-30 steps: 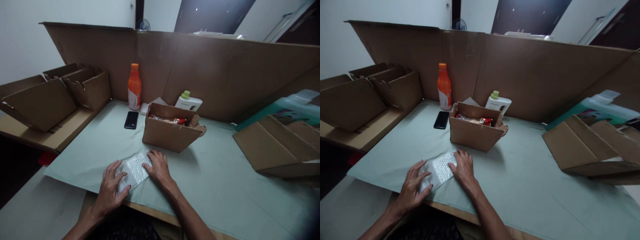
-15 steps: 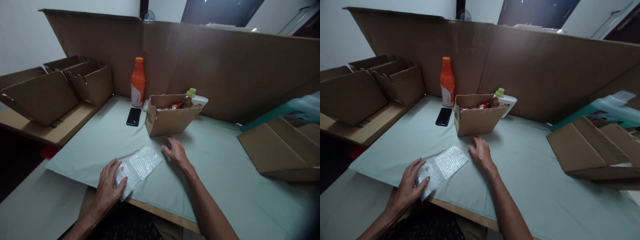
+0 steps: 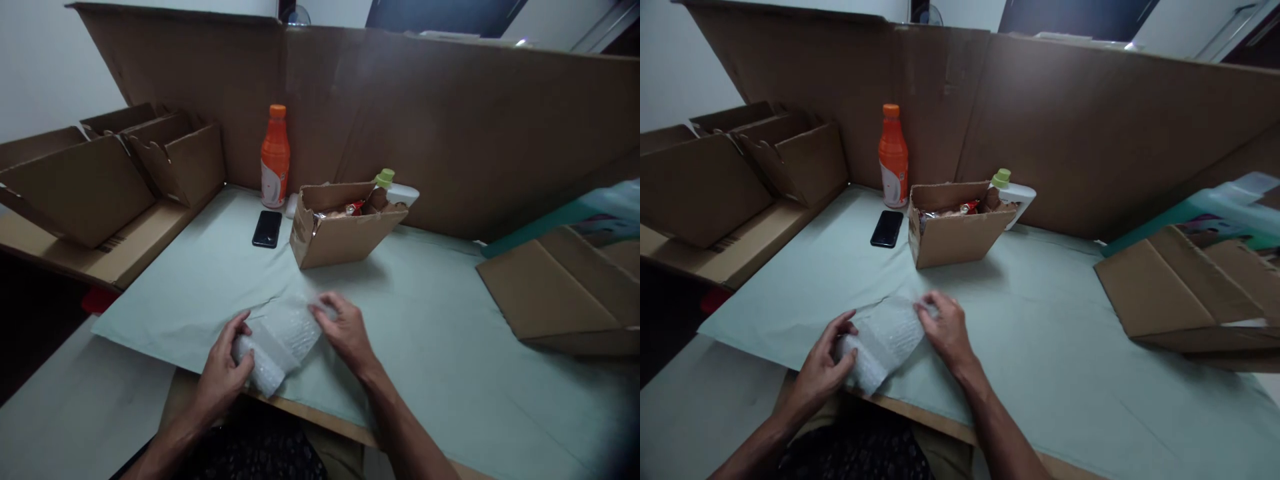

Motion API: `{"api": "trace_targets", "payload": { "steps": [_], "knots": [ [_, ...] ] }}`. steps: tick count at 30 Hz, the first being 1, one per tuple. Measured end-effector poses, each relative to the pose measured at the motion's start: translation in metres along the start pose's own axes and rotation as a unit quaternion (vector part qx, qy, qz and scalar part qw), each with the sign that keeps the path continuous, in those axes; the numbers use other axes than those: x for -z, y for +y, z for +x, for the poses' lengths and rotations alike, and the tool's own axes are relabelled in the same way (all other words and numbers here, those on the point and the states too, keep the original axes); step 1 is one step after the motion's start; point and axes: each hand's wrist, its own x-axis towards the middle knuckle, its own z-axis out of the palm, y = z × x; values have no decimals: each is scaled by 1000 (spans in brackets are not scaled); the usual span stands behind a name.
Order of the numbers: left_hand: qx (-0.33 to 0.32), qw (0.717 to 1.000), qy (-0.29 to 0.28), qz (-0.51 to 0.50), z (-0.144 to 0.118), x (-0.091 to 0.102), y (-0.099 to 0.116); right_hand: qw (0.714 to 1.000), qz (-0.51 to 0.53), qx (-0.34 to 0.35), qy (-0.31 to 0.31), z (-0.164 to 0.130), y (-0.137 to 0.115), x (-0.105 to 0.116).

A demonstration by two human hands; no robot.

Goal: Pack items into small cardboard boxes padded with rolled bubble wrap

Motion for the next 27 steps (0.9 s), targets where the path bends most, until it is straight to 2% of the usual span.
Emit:
{"api": "trace_targets", "payload": {
  "steps": [3,6,9,12,15,18,22,27],
  "knots": [
    [-46,997,-35,-50,15,-16,10,997,-6,0,82,13,0,41],
    [-93,993,-48,-56,23,-27,10,988,-32,8,149,21,-2,67],
    [-92,994,-42,-49,21,-29,6,980,-51,14,193,25,1,78],
    [-83,995,-29,-54,18,-25,8,978,-61,22,200,28,4,83],
    [-97,992,-39,-75,30,-24,16,977,-62,30,203,30,3,88],
    [-68,991,-79,-83,57,-31,26,979,-41,42,193,30,-3,91],
    [16,981,-177,-84,85,-45,38,981,-12,59,184,27,-9,101],
    [54,947,-286,-140,76,-48,43,966,-43,51,249,40,9,117]
  ]
}}
